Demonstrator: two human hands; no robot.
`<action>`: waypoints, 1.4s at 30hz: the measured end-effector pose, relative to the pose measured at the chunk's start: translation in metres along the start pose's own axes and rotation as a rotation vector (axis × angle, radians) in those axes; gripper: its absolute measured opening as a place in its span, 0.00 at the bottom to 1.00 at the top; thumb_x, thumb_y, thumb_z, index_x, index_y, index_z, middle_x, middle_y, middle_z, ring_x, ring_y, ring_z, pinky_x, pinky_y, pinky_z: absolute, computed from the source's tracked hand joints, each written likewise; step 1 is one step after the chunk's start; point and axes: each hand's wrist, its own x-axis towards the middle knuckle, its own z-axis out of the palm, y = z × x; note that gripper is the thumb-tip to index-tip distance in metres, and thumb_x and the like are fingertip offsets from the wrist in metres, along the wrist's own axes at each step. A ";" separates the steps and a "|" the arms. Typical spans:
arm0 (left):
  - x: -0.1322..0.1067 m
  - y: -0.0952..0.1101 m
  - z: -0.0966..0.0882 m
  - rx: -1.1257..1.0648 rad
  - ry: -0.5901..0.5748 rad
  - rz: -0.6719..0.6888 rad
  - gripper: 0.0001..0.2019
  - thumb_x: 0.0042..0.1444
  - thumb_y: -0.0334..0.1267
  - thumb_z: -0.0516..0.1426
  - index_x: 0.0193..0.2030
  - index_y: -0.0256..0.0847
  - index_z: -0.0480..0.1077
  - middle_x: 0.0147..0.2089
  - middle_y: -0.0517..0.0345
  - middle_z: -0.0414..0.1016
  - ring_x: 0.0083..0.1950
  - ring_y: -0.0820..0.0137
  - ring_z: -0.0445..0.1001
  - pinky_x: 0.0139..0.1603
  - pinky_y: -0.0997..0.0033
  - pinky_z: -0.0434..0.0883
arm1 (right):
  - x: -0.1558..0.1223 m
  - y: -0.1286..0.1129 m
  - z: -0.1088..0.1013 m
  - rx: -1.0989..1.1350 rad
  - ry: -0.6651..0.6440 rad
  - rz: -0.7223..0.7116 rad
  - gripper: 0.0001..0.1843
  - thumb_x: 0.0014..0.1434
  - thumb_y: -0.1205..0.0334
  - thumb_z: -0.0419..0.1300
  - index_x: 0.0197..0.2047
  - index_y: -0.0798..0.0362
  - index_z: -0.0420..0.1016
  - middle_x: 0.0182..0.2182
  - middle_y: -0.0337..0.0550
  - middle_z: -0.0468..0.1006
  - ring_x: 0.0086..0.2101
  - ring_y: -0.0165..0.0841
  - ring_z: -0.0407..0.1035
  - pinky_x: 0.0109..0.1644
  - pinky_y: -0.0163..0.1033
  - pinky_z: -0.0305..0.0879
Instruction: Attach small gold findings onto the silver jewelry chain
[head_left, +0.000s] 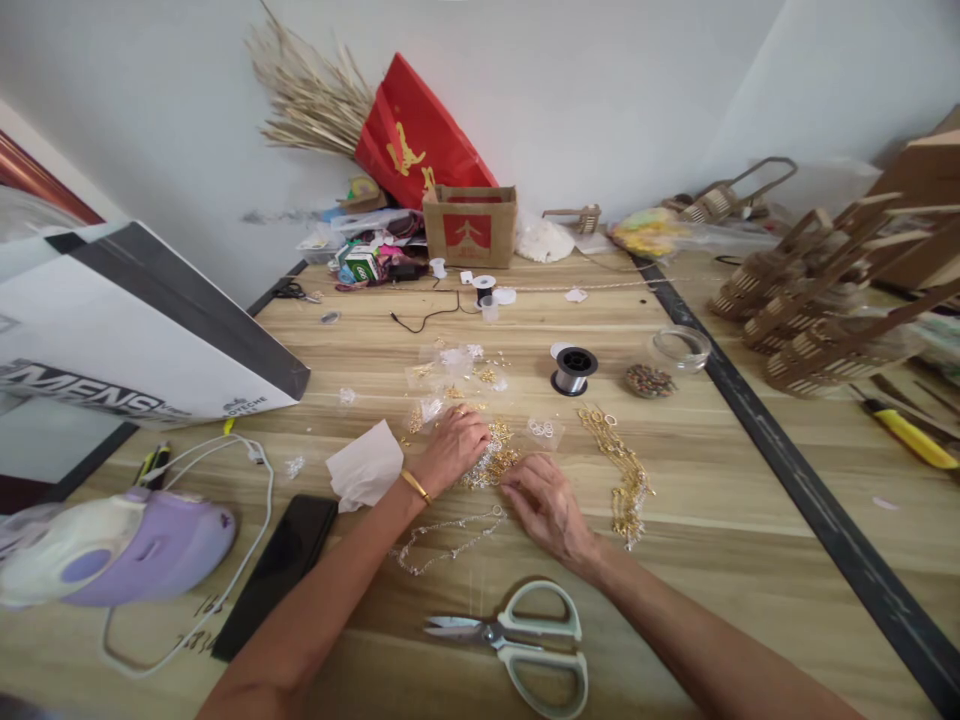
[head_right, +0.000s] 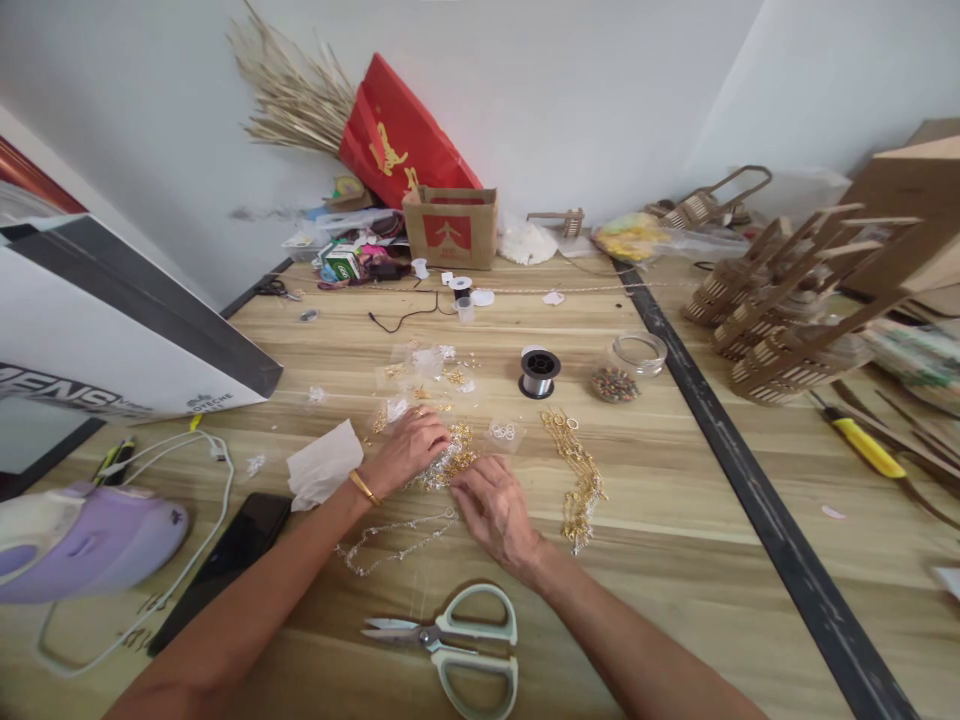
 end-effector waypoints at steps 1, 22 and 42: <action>0.000 0.000 0.000 0.003 0.001 0.001 0.11 0.60 0.30 0.53 0.28 0.38 0.71 0.32 0.54 0.71 0.42 0.63 0.65 0.49 0.60 0.63 | 0.000 0.000 0.000 -0.002 -0.001 -0.001 0.05 0.63 0.67 0.54 0.37 0.52 0.71 0.31 0.43 0.74 0.34 0.35 0.66 0.41 0.44 0.63; -0.041 0.040 -0.014 -1.305 0.195 -0.661 0.10 0.48 0.42 0.63 0.29 0.36 0.74 0.25 0.61 0.71 0.27 0.74 0.66 0.33 0.73 0.63 | -0.002 -0.003 -0.002 0.041 0.053 -0.007 0.04 0.63 0.66 0.54 0.38 0.51 0.70 0.32 0.43 0.75 0.35 0.35 0.68 0.40 0.43 0.65; -0.047 0.047 0.008 -1.712 0.112 -0.691 0.13 0.42 0.40 0.68 0.28 0.33 0.74 0.24 0.60 0.71 0.26 0.77 0.66 0.31 0.75 0.62 | -0.003 -0.006 -0.005 0.099 0.113 -0.011 0.04 0.61 0.69 0.55 0.38 0.50 0.68 0.32 0.43 0.73 0.36 0.36 0.67 0.40 0.43 0.65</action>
